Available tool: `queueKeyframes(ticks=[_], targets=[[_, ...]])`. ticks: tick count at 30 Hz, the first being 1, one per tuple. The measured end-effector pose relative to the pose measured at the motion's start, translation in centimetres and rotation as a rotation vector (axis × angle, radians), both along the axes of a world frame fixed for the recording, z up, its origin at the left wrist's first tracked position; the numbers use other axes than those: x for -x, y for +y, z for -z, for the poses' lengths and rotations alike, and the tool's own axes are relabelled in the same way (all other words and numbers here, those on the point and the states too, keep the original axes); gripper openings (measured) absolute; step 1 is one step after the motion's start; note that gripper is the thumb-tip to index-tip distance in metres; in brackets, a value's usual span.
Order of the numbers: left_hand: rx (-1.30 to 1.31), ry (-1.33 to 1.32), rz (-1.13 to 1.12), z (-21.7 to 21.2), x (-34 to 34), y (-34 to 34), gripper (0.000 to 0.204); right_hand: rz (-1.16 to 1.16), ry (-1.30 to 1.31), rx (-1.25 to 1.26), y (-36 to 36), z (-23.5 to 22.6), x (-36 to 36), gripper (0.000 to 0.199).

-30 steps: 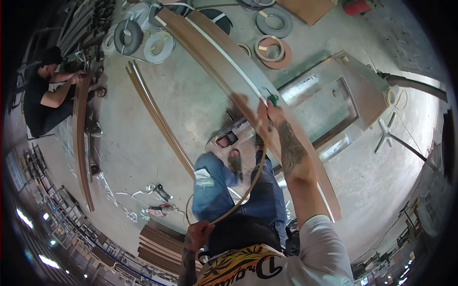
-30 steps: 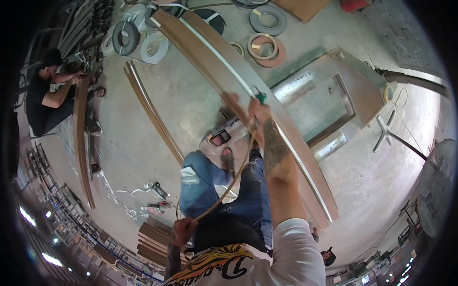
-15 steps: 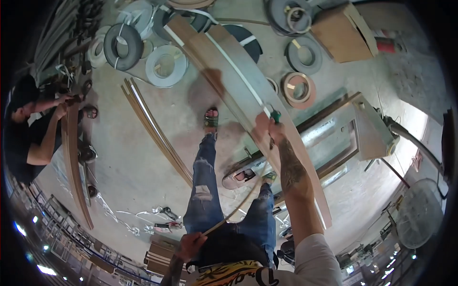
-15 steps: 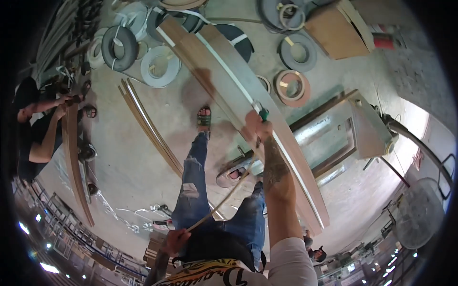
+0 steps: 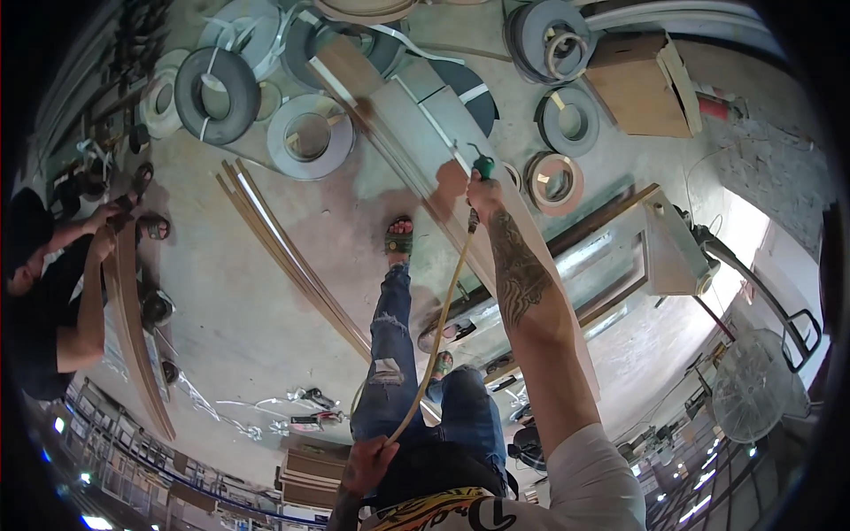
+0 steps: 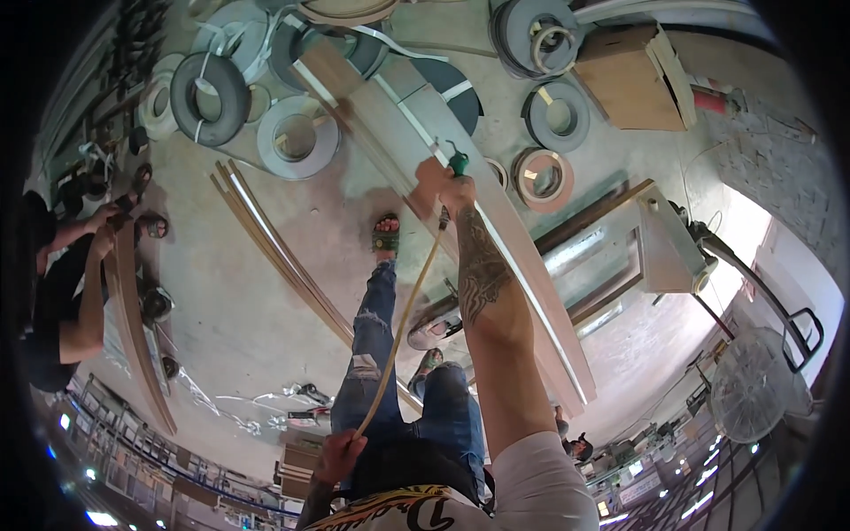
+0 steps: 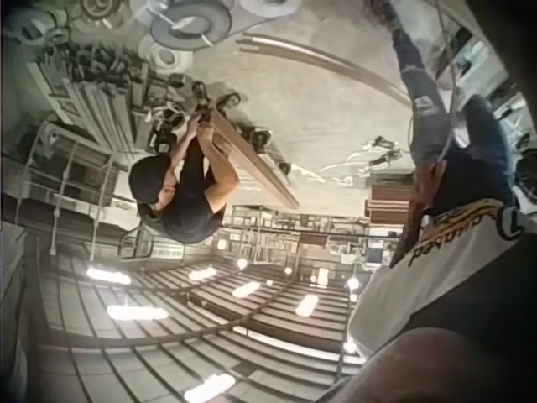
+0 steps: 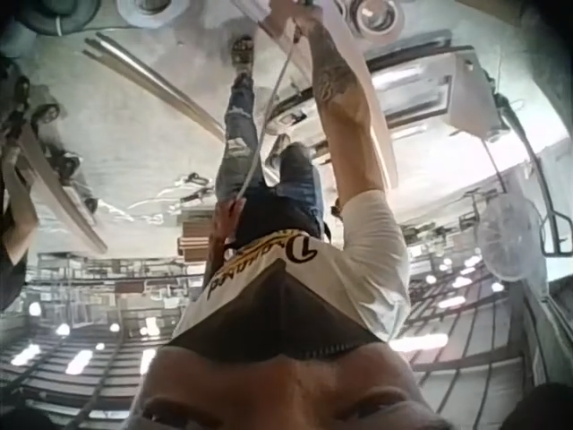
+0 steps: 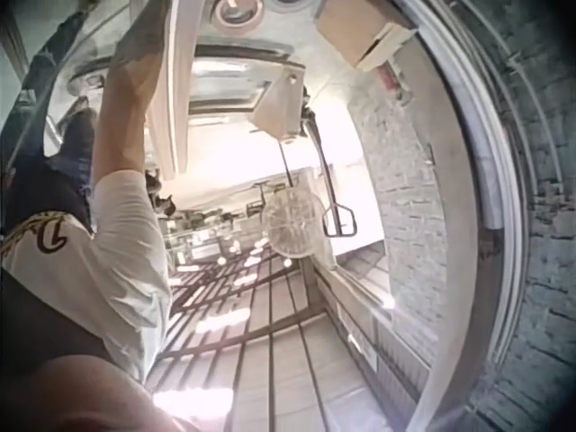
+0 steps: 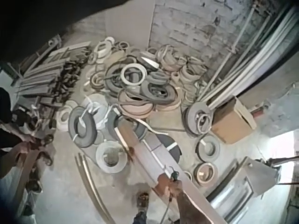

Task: The worker uses a pneumatic nail gun and an air duster to assemble and clean curved wooden furniture parts on a factory floor.

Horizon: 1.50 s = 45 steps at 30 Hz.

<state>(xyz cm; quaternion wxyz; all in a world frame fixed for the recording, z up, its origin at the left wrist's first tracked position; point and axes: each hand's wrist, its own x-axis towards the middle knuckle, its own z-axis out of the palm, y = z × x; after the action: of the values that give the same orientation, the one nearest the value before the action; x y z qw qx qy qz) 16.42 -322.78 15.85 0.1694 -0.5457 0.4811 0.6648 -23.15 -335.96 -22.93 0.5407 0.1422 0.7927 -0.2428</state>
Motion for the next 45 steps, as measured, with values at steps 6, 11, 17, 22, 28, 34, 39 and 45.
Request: queueKeyframes(ticks=[6, 11, 17, 22, 28, 34, 39, 45], targets=[[0.049, -0.077, -0.089, 2.0, -0.4, -0.7, 0.025, -0.488, 0.434, 0.113, -10.2, -2.6, -1.4, 0.048], [0.065, -0.079, -0.001, 0.6, -0.1, -4.0, 0.025, -0.581, 0.435, 0.126, -12.8, -2.2, -3.5, 0.036], [0.144, 0.249, 0.122, 2.1, 0.0, -0.9, 0.030, 0.078, -0.604, 0.588, -1.4, -7.6, 0.8, 0.034], [0.221, 0.220, 0.246, -1.9, -4.3, -0.7, 0.030, 0.172, -0.566, 0.582, 11.3, -11.3, -1.3, 0.030], [0.950, -0.207, 0.390, 6.4, -14.5, 3.9, 0.024, 0.606, -0.479, 0.571, 24.0, -20.0, 0.9, 0.031], [0.996, -0.340, 0.169, 10.6, -14.4, 3.8, 0.020, 0.613, 0.133, 0.931, 17.7, -33.8, -2.0, 0.043], [0.856, -0.081, -0.327, 7.7, -16.4, 10.5, 0.032, -0.251, 0.465, 1.345, 10.3, -54.8, -18.6, 0.049], [0.401, -0.240, -0.644, 10.5, -29.1, 29.2, 0.035, -1.107, -0.011, 1.434, 10.0, -58.1, -42.7, 0.024]])
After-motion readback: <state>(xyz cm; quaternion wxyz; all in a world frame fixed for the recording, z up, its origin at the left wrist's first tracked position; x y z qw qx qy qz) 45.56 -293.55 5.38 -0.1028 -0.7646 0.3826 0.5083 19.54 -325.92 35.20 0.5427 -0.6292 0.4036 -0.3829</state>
